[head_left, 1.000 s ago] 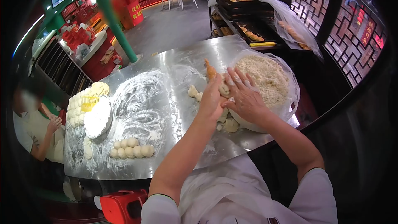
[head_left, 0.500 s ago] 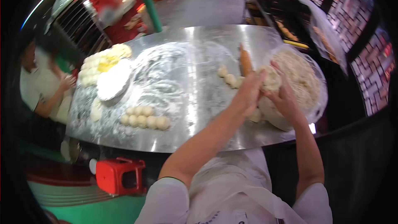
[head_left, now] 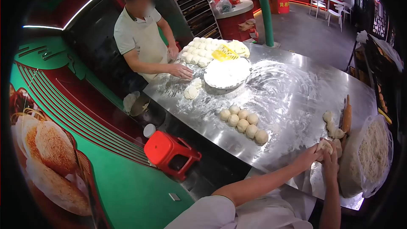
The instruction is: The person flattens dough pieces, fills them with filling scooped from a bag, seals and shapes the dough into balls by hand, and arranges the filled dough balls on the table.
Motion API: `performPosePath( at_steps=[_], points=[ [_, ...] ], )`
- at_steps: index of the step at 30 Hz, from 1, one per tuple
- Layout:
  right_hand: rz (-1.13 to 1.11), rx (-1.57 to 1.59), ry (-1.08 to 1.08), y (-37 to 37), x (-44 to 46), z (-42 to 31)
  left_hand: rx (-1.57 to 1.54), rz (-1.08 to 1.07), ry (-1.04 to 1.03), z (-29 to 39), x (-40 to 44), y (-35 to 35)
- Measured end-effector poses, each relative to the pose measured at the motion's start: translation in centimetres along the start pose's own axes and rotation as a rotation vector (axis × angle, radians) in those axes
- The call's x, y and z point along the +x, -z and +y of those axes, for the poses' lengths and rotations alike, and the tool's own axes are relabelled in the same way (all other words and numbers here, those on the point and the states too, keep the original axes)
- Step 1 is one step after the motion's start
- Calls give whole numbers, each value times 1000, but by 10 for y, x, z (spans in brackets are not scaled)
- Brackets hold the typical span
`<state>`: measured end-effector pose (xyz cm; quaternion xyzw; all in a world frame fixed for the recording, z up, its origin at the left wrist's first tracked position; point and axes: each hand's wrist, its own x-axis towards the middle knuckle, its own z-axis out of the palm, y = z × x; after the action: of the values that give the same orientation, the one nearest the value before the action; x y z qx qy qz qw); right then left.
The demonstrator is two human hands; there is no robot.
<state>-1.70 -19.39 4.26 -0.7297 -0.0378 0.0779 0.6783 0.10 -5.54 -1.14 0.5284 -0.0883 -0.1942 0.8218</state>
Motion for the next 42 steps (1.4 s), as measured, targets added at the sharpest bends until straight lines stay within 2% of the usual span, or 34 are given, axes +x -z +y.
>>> performPosePath(
  at_steps=[1,2,4,5,8,10,14,15,16,18,19,20,21,22,23,24,25,28,29,30,32,36,38,40,41,42],
  points=[
    [3,-8,60,-5,1,3,164,69,-54,-5,-1,6],
    [1,-13,58,-10,3,4,157,70,-55,-11,0,11],
    [28,-416,381,-17,5,5,177,109,-63,-10,-2,14],
    [60,-459,321,-19,5,8,172,109,-64,-10,-5,14],
    [111,-471,347,-16,7,40,269,137,-183,-12,-15,15],
    [108,-479,326,-22,6,40,208,87,-125,-16,-15,21],
    [134,-666,541,-40,2,24,294,142,5,-6,-21,30],
    [105,-729,622,-41,5,19,262,128,74,-3,-22,32],
    [102,-734,612,-41,11,19,224,111,145,-2,-24,33],
    [21,-757,652,-29,17,27,-325,-44,137,-11,-28,42],
    [-8,-748,644,-26,18,31,-431,-91,156,-20,-23,48],
    [-89,-699,525,-23,16,31,-512,-95,224,-15,-25,54],
    [-165,-631,524,-20,14,31,-510,-21,290,-11,-26,56],
    [-207,-605,483,-20,11,36,-530,-24,246,-1,-29,55],
    [-222,-646,450,-27,1,24,-520,-35,265,-5,-30,63],
    [-232,-778,487,-29,-2,16,-518,81,290,15,-37,44],
    [-149,-815,599,-33,-2,21,-479,112,279,12,-38,39],
    [-68,-1026,546,-25,1,33,-462,-13,305,17,-44,25],
    [40,-992,632,-24,5,37,-403,16,307,25,-45,11],
    [42,-998,624,-21,10,42,-409,11,312,26,-43,9],
    [42,-991,394,-15,17,48,-389,-5,383,28,-39,8],
    [19,-925,382,-20,9,25,-367,24,438,17,-35,33],
    [-49,-818,474,-15,7,22,-267,-3,392,28,-42,29],
    [-140,-609,160,-9,10,24,-184,-67,420,29,-51,44],
    [-23,-562,264,-10,11,48,-139,-37,415,26,-52,52],
    [8,-702,309,-13,7,38,-18,37,301,32,-50,49]
  ],
)
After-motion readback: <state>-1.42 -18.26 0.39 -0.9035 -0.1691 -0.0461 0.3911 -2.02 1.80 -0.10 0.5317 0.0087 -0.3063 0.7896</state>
